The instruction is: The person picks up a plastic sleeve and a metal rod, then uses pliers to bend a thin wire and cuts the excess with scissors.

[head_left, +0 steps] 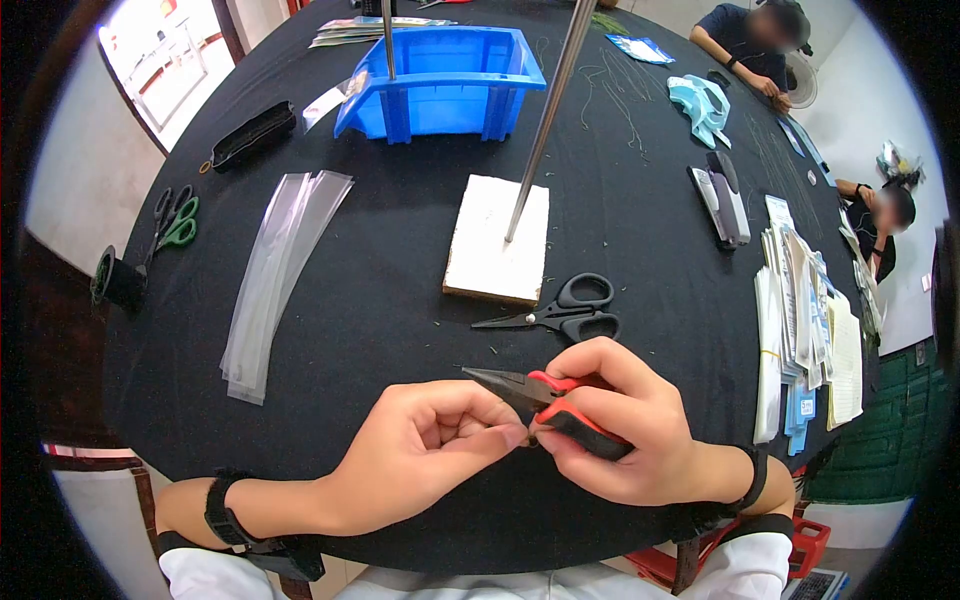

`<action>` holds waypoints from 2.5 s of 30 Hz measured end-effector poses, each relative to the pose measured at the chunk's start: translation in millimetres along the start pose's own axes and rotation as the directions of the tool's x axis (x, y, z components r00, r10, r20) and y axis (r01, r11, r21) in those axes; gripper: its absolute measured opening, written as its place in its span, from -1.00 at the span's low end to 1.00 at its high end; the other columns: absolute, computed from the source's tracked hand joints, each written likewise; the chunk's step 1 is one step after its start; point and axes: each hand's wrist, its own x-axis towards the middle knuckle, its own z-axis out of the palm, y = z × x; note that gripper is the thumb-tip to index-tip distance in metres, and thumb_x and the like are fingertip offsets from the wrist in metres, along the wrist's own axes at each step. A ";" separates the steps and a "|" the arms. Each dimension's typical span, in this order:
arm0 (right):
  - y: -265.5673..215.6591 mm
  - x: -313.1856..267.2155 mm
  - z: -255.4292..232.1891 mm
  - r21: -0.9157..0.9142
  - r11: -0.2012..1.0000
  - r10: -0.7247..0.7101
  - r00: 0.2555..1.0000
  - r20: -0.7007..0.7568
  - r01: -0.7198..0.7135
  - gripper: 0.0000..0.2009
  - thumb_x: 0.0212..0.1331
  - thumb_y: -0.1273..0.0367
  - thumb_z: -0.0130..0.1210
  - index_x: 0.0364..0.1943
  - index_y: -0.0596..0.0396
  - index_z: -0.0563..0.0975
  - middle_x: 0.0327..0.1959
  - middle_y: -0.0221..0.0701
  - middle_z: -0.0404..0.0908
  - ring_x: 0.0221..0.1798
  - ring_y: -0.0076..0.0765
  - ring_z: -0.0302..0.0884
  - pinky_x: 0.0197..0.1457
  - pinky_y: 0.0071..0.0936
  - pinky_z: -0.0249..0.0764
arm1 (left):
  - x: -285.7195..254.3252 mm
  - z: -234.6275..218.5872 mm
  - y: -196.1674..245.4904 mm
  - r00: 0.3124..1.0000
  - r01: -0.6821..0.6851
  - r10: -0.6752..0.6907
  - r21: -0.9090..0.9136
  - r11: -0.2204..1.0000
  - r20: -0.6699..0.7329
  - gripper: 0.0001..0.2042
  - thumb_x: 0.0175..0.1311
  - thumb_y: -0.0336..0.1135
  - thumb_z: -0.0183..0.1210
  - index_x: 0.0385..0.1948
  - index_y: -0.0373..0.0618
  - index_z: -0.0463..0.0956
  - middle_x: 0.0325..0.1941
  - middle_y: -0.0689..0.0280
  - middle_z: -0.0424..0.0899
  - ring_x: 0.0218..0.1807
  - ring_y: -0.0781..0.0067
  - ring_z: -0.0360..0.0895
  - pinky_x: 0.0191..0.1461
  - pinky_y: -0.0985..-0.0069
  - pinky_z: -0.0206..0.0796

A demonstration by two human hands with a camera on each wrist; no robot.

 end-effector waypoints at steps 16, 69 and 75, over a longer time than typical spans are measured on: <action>4.6 3.1 -5.7 -0.330 0.941 -0.109 0.992 -0.069 0.080 -0.78 -0.26 0.53 0.22 -0.43 0.24 0.48 -0.23 -0.20 0.43 -0.24 -0.11 0.43 -0.23 -0.38 0.39 | 1.2 -6.7 4.6 0.963 -0.114 0.144 0.143 0.983 -0.226 -0.89 0.19 -0.44 0.12 -0.35 -0.30 0.53 -0.59 0.47 0.46 -0.54 0.86 0.25 -0.51 0.82 0.04; 11.9 -5.3 3.8 -0.443 0.895 -0.096 0.992 -0.087 0.048 -0.74 -0.24 0.36 0.32 -0.72 0.15 0.43 -0.54 -0.33 0.40 -0.58 -0.34 0.37 -0.58 -0.48 0.30 | 2.2 -7.9 3.5 0.976 -0.122 0.139 0.107 0.987 -0.170 -0.82 0.30 -0.36 -0.03 -0.39 -0.29 0.47 -0.70 0.49 0.28 -0.72 0.79 0.09 -0.67 0.74 -0.14; 9.8 -4.7 -1.1 -0.460 0.888 -0.050 0.998 -0.030 0.031 -0.73 -0.23 0.34 0.32 -0.73 0.13 0.42 -0.59 -0.36 0.36 -0.60 -0.36 0.36 -0.60 -0.49 0.29 | 2.8 -7.8 2.6 0.975 -0.128 0.151 0.139 0.982 -0.165 -0.82 0.30 -0.35 -0.04 -0.41 -0.28 0.45 -0.71 0.49 0.26 -0.72 0.79 0.07 -0.66 0.73 -0.14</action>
